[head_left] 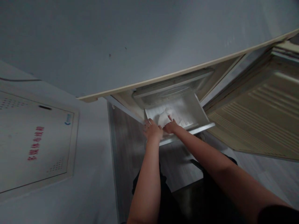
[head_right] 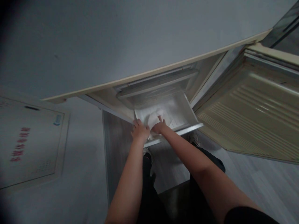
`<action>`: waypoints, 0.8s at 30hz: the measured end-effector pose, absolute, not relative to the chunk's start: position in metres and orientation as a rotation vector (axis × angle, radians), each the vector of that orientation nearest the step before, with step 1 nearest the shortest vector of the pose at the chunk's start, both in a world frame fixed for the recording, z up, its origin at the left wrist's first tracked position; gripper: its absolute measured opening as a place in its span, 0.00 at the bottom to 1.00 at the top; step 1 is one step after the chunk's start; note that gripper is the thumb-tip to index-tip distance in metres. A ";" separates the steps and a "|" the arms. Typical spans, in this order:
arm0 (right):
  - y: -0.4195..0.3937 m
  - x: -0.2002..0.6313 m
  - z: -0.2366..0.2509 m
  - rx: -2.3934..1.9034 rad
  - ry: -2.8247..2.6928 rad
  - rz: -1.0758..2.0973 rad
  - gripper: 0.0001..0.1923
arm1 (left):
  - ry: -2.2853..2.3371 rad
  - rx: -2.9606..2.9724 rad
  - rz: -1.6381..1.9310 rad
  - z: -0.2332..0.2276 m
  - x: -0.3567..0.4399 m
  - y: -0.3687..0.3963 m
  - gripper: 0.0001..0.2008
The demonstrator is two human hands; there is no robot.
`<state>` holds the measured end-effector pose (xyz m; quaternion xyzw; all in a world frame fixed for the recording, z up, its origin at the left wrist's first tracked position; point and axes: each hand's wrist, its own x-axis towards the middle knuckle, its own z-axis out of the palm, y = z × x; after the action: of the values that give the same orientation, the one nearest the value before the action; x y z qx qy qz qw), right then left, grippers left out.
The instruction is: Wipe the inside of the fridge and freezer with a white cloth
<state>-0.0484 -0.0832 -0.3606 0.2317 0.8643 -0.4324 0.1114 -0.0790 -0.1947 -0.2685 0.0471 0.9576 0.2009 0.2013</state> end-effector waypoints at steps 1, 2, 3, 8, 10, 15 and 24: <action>-0.089 -0.060 -0.362 0.523 2.554 -0.990 0.16 | 2.616 0.113 0.474 -0.269 -0.080 -0.193 0.33; -0.094 -0.071 -0.363 0.395 2.564 -0.746 0.22 | 2.561 0.112 0.381 -0.269 -0.082 -0.191 0.32; -0.099 -0.082 -0.364 0.291 2.577 -0.558 0.27 | 2.513 0.122 0.298 -0.269 -0.083 -0.189 0.32; -0.095 -0.130 -0.377 -0.087 2.618 -0.248 0.37 | 2.383 0.236 0.051 -0.268 -0.088 -0.185 0.35; -0.082 -0.142 -0.386 -0.089 2.675 -0.237 0.49 | 2.356 0.272 -0.016 -0.270 -0.090 -0.184 0.36; -0.050 -0.136 -0.409 0.039 2.792 -0.196 0.54 | 2.338 0.274 -0.055 -0.275 -0.095 -0.183 0.43; 0.041 -0.092 -0.409 0.562 2.799 -0.236 0.33 | 2.371 0.247 -0.066 -0.271 -0.097 -0.186 0.46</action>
<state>-0.0920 0.0406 -0.4095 0.1944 0.9677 -0.0815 0.1379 -0.0965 -0.1863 -0.2706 0.0963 0.9240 -0.0257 0.3693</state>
